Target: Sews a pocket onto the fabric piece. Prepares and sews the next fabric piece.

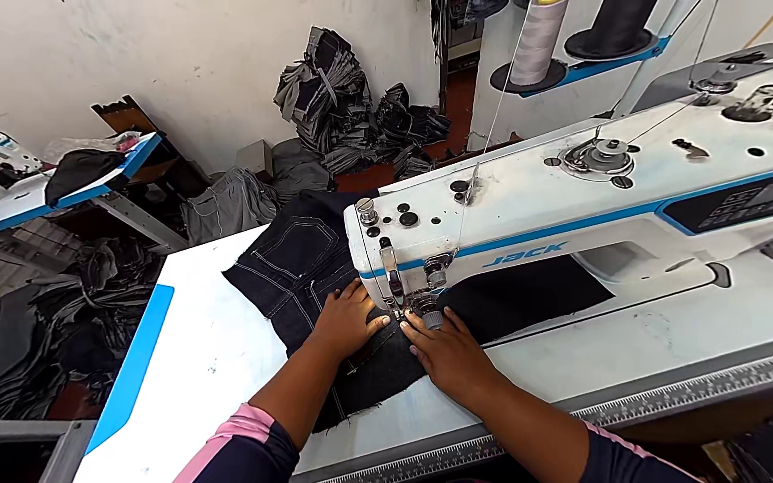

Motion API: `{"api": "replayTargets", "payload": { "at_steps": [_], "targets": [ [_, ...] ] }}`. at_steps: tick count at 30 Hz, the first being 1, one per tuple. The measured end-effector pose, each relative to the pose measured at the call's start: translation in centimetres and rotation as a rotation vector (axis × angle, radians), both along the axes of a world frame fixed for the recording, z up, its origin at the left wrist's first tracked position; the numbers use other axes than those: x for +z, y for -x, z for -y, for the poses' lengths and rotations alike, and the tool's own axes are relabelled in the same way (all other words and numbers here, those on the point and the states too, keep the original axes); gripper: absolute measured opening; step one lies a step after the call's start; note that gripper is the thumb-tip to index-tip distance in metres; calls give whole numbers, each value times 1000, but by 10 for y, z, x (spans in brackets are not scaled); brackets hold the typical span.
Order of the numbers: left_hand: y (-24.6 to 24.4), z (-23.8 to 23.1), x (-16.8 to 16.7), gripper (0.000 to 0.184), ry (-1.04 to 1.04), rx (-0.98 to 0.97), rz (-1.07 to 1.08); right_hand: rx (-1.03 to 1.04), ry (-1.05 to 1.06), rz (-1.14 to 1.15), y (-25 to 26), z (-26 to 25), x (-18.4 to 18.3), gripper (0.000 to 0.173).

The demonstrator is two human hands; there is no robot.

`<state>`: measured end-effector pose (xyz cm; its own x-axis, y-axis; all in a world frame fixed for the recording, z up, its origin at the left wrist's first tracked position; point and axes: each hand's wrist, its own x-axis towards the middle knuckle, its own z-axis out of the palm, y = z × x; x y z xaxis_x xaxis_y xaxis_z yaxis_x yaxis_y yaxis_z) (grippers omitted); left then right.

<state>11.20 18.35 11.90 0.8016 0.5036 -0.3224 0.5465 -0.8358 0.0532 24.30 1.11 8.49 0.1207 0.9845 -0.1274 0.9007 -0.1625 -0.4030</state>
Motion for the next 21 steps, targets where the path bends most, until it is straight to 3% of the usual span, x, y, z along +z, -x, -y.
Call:
{"api": "replayTargets", "payload": {
  "at_steps": [3, 8, 12, 15, 21],
  "targets": [
    [11, -22, -10, 58, -51, -164, 132, 4, -3, 0, 0, 0, -2, 49],
    [13, -33, -21, 64, 79, -78, 187, 0, -45, -87, -5, 2, -1, 47],
    [20, 12, -24, 62, 105, 203, 226, 15, -559, -191, 0, 25, -23, 33],
    [25, 60, -19, 68, 136, 407, 183, 164, -591, -211, 18, 47, -23, 36],
    [16, 94, 0, 68, 205, 435, -52, 197, -640, 50, 28, 49, -33, 31]
  ]
}}
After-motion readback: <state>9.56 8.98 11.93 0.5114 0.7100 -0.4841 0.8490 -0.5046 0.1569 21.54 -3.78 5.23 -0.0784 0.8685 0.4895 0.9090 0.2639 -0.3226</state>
